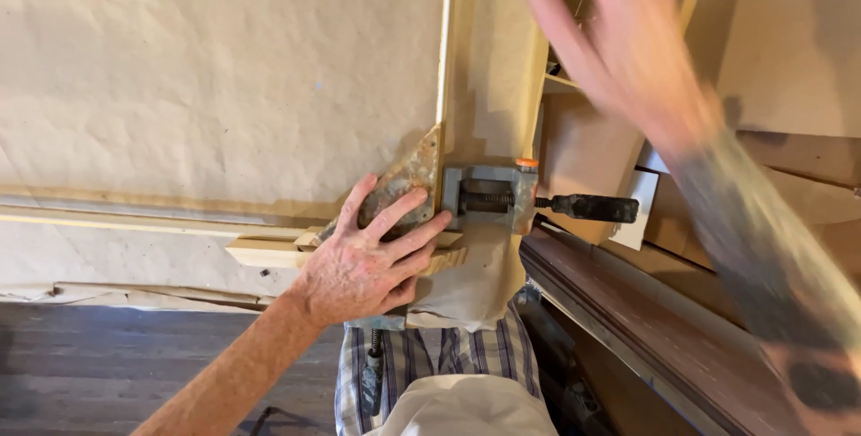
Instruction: Securing the corners of a wooden frame using a corner clamp, hammer, and fastening tool on a workbench.
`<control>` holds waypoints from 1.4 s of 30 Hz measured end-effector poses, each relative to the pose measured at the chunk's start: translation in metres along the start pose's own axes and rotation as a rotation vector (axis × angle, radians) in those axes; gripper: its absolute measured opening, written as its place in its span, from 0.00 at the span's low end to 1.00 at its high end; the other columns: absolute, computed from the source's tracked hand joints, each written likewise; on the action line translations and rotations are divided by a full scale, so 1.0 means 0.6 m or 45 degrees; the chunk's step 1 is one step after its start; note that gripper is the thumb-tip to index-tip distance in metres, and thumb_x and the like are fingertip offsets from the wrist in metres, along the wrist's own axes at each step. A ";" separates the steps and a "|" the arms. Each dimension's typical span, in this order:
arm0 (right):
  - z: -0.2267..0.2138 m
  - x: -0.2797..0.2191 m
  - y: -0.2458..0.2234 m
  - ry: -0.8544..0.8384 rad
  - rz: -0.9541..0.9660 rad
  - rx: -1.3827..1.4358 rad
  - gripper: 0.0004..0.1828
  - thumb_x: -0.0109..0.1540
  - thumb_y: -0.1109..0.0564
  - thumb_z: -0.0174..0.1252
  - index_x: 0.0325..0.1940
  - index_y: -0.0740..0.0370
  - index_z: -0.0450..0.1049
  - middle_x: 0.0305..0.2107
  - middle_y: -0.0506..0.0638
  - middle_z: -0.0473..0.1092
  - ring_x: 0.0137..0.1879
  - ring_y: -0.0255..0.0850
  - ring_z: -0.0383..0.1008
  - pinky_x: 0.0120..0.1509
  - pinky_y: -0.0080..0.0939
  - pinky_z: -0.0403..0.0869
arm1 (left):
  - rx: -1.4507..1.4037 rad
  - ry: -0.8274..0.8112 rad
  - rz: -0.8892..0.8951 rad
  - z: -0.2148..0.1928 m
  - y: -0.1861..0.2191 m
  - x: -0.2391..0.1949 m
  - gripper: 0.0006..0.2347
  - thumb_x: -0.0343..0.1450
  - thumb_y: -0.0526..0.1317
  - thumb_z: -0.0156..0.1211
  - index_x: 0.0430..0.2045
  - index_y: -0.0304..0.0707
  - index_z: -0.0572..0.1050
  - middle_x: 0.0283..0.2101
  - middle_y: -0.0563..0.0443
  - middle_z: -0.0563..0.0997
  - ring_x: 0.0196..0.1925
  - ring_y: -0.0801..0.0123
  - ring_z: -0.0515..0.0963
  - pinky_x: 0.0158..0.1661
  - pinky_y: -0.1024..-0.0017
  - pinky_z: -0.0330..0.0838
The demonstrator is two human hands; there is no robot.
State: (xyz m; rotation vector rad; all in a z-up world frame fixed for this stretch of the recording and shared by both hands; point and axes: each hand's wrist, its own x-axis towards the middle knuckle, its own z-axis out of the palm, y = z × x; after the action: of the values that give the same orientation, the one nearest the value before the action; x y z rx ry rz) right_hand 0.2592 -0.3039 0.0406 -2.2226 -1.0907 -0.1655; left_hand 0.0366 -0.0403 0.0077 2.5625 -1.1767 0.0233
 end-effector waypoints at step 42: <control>0.021 -0.444 0.034 -0.489 0.303 -0.030 0.27 0.73 0.46 0.32 0.60 0.65 0.70 0.36 0.55 0.78 0.26 0.41 0.74 0.25 0.40 0.76 | 0.037 0.035 -0.021 0.002 0.002 -0.005 0.16 0.66 0.49 0.64 0.43 0.43 0.82 0.67 0.57 0.73 0.72 0.50 0.64 0.67 0.31 0.54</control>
State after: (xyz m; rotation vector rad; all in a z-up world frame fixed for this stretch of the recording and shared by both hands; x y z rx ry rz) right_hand 0.1000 -0.4823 -0.0795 -2.4447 -1.0054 0.3656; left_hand 0.0338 -0.0393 0.0067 2.5886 -1.1531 0.0724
